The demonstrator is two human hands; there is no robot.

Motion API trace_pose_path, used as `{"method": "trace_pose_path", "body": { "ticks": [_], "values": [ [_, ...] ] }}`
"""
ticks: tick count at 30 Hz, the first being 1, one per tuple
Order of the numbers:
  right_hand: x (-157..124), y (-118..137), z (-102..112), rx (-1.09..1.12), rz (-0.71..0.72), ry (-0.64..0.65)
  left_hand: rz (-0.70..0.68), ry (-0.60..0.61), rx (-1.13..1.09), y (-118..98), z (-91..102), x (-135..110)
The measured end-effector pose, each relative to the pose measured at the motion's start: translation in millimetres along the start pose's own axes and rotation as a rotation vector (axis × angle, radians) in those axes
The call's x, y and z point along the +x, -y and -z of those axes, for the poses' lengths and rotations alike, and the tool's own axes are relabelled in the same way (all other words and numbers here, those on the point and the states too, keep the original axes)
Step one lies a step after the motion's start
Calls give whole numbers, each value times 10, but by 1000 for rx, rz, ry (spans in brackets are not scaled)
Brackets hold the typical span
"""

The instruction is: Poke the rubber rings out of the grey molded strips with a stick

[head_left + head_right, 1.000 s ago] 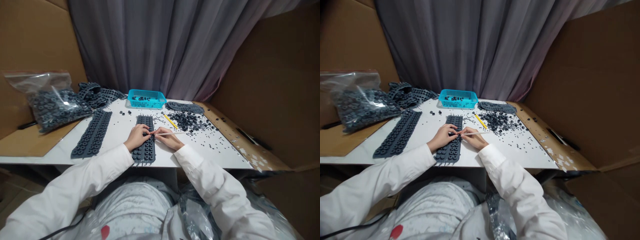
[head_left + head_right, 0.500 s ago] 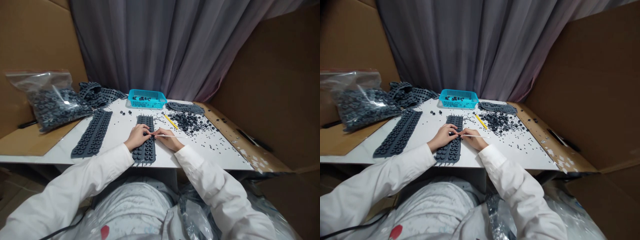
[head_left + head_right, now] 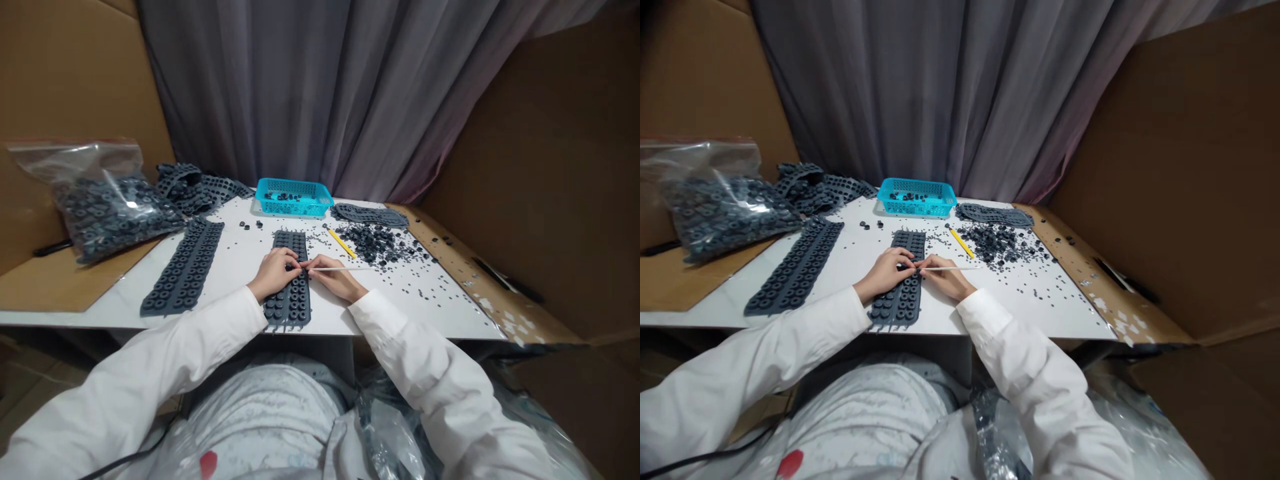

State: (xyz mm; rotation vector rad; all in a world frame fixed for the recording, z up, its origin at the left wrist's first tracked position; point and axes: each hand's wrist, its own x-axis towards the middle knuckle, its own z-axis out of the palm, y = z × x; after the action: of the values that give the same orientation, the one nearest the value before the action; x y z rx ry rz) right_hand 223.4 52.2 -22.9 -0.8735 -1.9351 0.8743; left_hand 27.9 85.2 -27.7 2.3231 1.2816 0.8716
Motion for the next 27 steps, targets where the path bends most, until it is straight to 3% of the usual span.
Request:
{"method": "trace_pose_path", "body": {
  "ticks": [7,27],
  "values": [
    [-1,-38,0,-6,-5,-17,9,-1,2,-14,2,-8],
    [23,27,-34,-285,98,27,0,4,14,0,1,-5]
  ]
}}
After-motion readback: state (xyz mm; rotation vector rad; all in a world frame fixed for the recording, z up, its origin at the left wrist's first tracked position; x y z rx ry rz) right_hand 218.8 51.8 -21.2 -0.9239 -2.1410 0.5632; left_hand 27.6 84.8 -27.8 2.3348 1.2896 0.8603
